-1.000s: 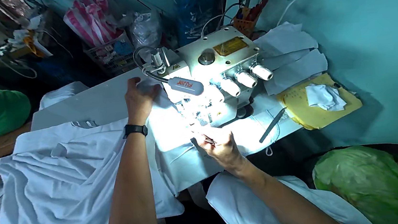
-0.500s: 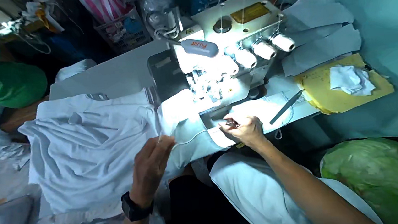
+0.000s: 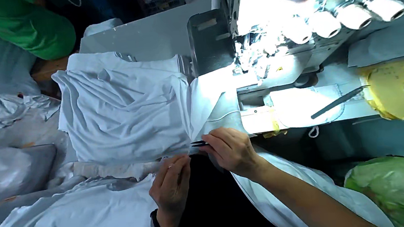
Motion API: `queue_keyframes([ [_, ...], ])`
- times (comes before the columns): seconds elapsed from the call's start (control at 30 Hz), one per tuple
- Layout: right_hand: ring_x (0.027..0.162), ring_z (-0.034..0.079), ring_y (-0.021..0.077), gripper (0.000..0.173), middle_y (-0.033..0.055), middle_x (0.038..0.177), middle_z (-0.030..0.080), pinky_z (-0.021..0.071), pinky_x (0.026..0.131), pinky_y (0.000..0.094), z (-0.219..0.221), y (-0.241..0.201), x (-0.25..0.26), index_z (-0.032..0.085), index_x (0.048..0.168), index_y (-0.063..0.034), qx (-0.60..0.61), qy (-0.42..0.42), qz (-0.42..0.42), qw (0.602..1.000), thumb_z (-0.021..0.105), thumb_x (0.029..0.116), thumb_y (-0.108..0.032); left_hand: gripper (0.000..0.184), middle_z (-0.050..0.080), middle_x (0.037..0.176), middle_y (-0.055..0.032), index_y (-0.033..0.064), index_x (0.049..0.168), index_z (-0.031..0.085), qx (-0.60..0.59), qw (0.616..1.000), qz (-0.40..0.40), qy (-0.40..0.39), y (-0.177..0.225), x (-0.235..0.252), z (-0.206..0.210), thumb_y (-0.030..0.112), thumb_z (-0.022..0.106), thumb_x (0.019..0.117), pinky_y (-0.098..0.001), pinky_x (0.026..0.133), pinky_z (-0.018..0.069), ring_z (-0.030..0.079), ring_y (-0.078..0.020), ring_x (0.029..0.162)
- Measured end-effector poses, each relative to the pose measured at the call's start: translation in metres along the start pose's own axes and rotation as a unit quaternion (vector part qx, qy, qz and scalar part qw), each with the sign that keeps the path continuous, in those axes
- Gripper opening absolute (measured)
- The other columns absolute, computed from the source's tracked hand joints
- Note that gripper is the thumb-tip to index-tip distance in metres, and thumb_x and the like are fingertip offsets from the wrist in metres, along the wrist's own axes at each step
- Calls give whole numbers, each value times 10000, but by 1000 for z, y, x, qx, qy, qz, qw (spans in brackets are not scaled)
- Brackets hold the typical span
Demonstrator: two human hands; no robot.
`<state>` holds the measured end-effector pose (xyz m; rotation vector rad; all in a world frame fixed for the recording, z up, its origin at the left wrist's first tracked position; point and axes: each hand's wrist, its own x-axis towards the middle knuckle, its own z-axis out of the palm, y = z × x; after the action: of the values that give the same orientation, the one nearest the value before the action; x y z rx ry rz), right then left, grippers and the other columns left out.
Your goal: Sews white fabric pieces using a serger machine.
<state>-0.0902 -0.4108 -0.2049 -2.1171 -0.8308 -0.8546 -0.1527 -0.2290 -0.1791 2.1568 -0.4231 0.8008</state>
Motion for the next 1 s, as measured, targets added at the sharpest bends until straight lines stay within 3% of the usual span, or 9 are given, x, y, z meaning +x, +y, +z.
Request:
queue_keyframes([
  [0.13,706,685,189,204,113,804,704,563,632,279,-2,-6,8,733,962,25,69,-13,29,997,625,1005,-143,156,751,1023,-129,26,991,770,82,983,-58,-152,26,4,-9,134,666,948,-252,888,573,720,-163,978],
  [0.23,717,675,145,175,113,826,701,572,667,264,-34,29,12,727,979,44,100,-22,138,985,645,964,-111,511,545,1430,-311,78,1295,700,152,928,-91,-328,45,9,-22,394,711,893,-662,1022,449,520,-545,1308],
  [0.33,706,613,86,290,114,870,668,527,652,208,-55,86,-7,714,1047,44,40,49,255,965,746,911,-209,426,574,1421,-243,100,1302,672,144,956,-52,-250,59,25,7,407,564,1028,-545,1103,417,524,-410,1349],
  [0.4,799,663,200,386,175,981,695,545,727,341,-64,112,-25,694,1142,26,-48,59,294,953,780,882,-247,326,615,1325,-204,98,1241,645,165,972,-13,-169,61,36,47,343,534,1057,-584,1130,332,519,-353,1345],
  [0.5,838,697,341,363,221,1005,699,568,759,510,-73,123,-38,640,1218,41,-117,3,338,934,742,881,-46,338,617,1290,-223,60,1219,611,203,971,33,-117,43,60,101,344,529,1055,-726,1110,237,505,-398,1362],
  [0.67,847,707,254,349,172,972,724,577,799,425,-68,125,-43,670,1186,35,-59,42,376,924,739,849,-19,346,670,1078,-189,-3,1195,634,174,973,49,-141,30,103,114,266,488,1033,-608,1101,346,618,-362,1145],
  [0.73,844,704,215,342,150,959,725,577,797,386,-65,127,-48,674,1163,31,-43,70,377,923,740,833,-33,315,647,1139,-209,-29,1173,616,150,972,47,-174,25,110,107,221,503,1020,-559,1053,428,617,-359,1155],
  [0.9,830,713,230,293,133,933,737,575,788,436,-62,130,-52,714,1094,5,-63,80,374,922,726,804,-40,448,599,1305,-293,-88,1159,631,164,957,53,-234,-5,143,113,300,615,935,-637,1082,370,573,-440,1258],
  [1.0,830,715,221,276,123,927,743,575,788,430,-60,132,-53,725,1078,-6,-72,82,372,922,719,809,-66,381,575,1317,-290,-84,1200,588,97,955,42,-279,-33,191,119,118,721,904,-590,1027,463,570,-449,1233],
])
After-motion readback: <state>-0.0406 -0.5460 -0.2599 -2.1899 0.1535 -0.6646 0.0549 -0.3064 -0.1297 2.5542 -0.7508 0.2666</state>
